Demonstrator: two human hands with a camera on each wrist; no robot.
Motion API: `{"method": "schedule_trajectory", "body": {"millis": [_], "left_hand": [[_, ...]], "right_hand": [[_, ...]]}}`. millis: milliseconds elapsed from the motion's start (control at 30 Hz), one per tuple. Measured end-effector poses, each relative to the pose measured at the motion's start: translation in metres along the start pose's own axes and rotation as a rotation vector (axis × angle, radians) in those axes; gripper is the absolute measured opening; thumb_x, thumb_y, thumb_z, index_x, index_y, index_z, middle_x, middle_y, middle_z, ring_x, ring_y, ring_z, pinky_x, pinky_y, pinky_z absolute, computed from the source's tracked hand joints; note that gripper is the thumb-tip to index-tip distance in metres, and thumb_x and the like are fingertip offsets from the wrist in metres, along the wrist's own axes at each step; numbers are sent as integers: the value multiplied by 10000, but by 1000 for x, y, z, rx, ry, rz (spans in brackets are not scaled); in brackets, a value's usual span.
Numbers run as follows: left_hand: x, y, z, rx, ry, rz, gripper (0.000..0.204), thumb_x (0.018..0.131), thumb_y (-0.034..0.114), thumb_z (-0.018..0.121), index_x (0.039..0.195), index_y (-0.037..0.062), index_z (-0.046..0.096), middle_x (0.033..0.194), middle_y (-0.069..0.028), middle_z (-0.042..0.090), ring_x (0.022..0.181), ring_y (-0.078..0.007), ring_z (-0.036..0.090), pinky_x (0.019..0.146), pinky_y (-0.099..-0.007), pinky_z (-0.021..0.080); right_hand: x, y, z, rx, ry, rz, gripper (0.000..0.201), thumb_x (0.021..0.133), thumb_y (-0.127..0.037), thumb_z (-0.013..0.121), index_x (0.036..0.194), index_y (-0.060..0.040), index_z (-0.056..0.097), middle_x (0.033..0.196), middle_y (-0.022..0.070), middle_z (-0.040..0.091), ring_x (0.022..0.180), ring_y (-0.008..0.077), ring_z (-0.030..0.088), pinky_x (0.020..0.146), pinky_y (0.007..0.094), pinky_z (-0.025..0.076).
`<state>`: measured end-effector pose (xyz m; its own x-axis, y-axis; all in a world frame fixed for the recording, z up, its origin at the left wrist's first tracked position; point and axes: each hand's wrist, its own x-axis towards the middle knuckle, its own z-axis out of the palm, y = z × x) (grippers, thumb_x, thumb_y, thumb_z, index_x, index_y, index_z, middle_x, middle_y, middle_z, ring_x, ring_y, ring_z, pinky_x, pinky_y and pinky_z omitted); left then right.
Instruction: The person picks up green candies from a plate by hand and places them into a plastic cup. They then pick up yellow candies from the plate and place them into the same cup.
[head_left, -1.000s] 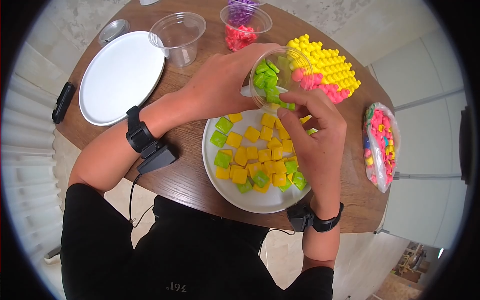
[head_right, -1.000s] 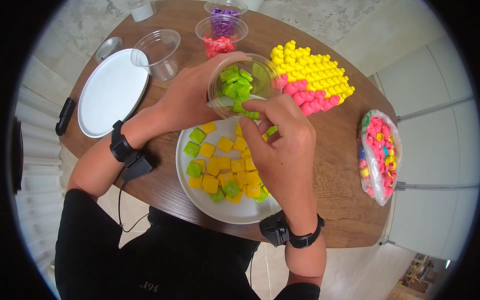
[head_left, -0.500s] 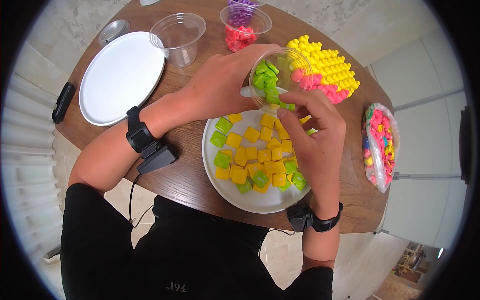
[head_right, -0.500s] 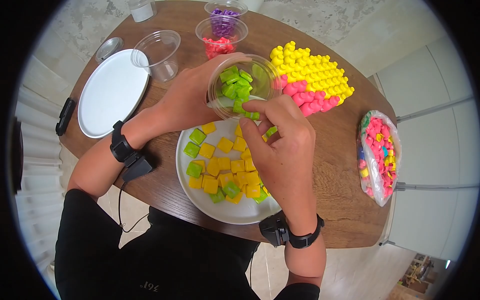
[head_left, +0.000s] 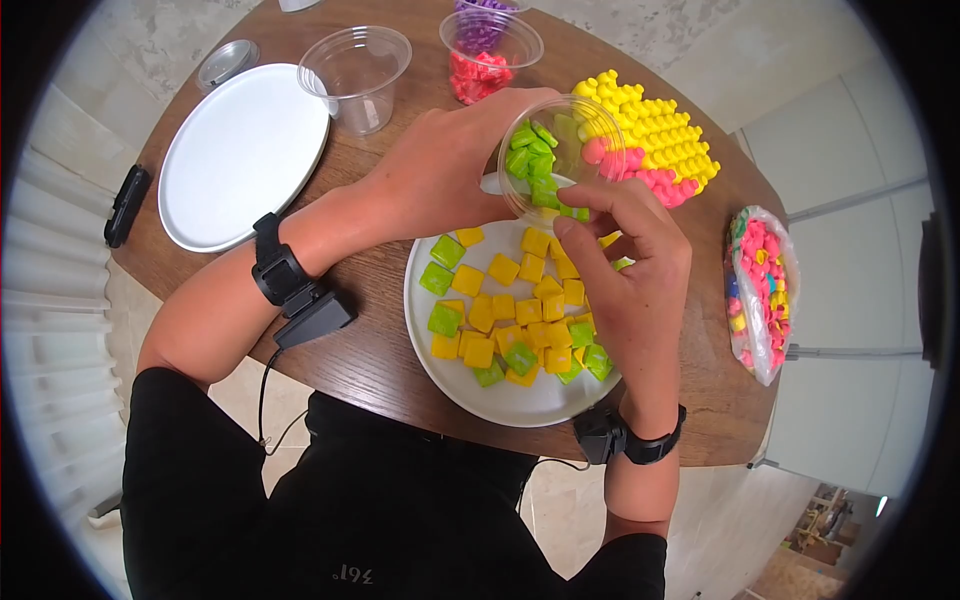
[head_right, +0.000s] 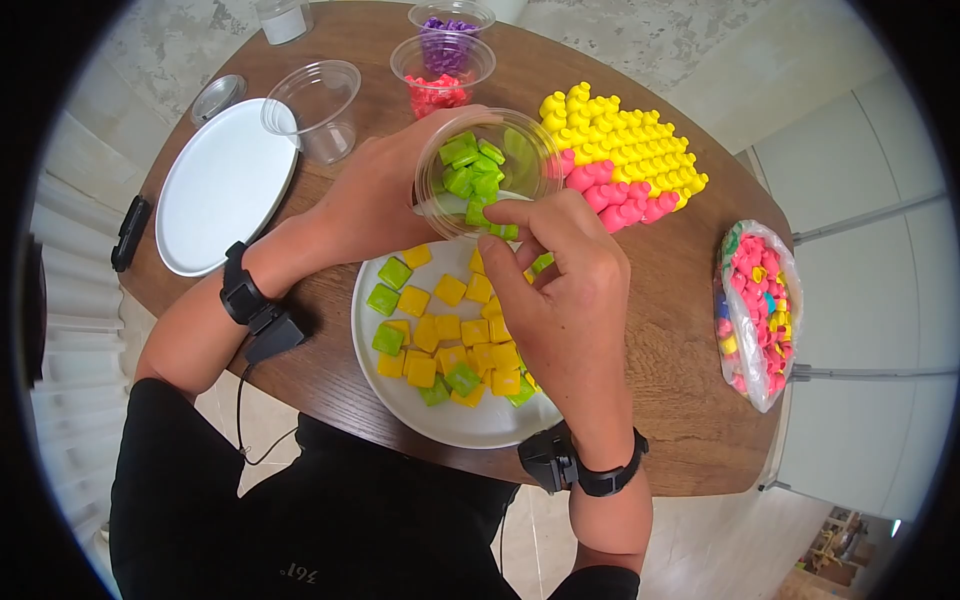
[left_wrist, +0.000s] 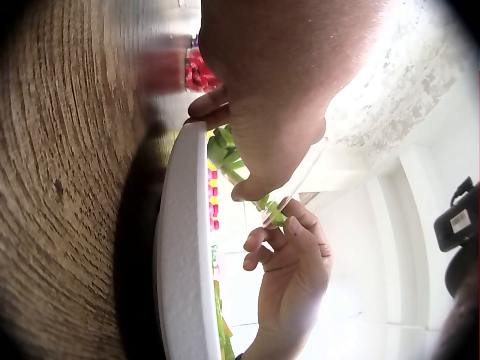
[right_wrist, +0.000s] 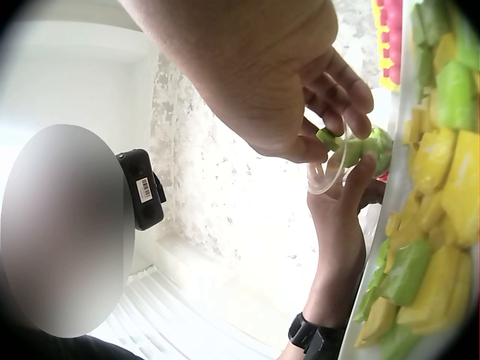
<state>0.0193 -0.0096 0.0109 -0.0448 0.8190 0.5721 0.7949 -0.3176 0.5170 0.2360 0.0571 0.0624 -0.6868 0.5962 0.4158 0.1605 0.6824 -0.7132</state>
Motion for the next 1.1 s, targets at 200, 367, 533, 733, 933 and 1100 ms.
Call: {"method": "schedule_trajectory", "body": {"millis": [200,367,533,733,933,1100], "left_hand": [[0,3,-1,-18,-6,-14,965,716,95,943,1562,121,480,1472,-130,654,1312,-374,659,1056,-461,581],[0,1,-1,2,-10,-6,916,770,239,950,1552,122,486,1480,-138,647,1301,-357,672,1049,-429,579],[0,3,-2,-2,-11,-1,901,775,238,943,1548,125,493,1483,-135,645,1298,-356,673,1043,-428,582],[1,2,-1,2,-4,7,883,776,225,938,1540,129,505,1461,-125,661,1274,-352,684,1030,-423,587],[0,3,-1,0,2,13,883,776,219,936,1543,136,506,1454,-122,665,1265,-352,688,1021,-421,591],[1,6,-3,-31,-14,-5,932,724,91,931,1545,129,491,1470,-110,644,1307,-361,657,1048,-454,582]], "right_hand": [[0,1,0,5,0,-6,180,871,23,781,1050,2,779,902,79,668,719,138,655,567,284,488],[0,1,0,2,-5,-17,181,869,24,780,1048,1,779,893,78,665,714,138,652,567,286,486],[0,2,1,19,-5,-12,180,869,25,779,1047,2,779,882,78,655,711,140,648,569,287,485],[0,3,1,2,-14,-20,178,867,22,781,1044,6,779,865,77,640,706,143,642,569,291,482],[0,3,1,5,-16,-12,179,862,22,784,1041,7,779,857,77,636,701,146,638,569,298,479],[0,3,1,5,-15,-14,176,862,19,783,1038,8,778,854,77,635,699,145,637,567,296,473]]}}
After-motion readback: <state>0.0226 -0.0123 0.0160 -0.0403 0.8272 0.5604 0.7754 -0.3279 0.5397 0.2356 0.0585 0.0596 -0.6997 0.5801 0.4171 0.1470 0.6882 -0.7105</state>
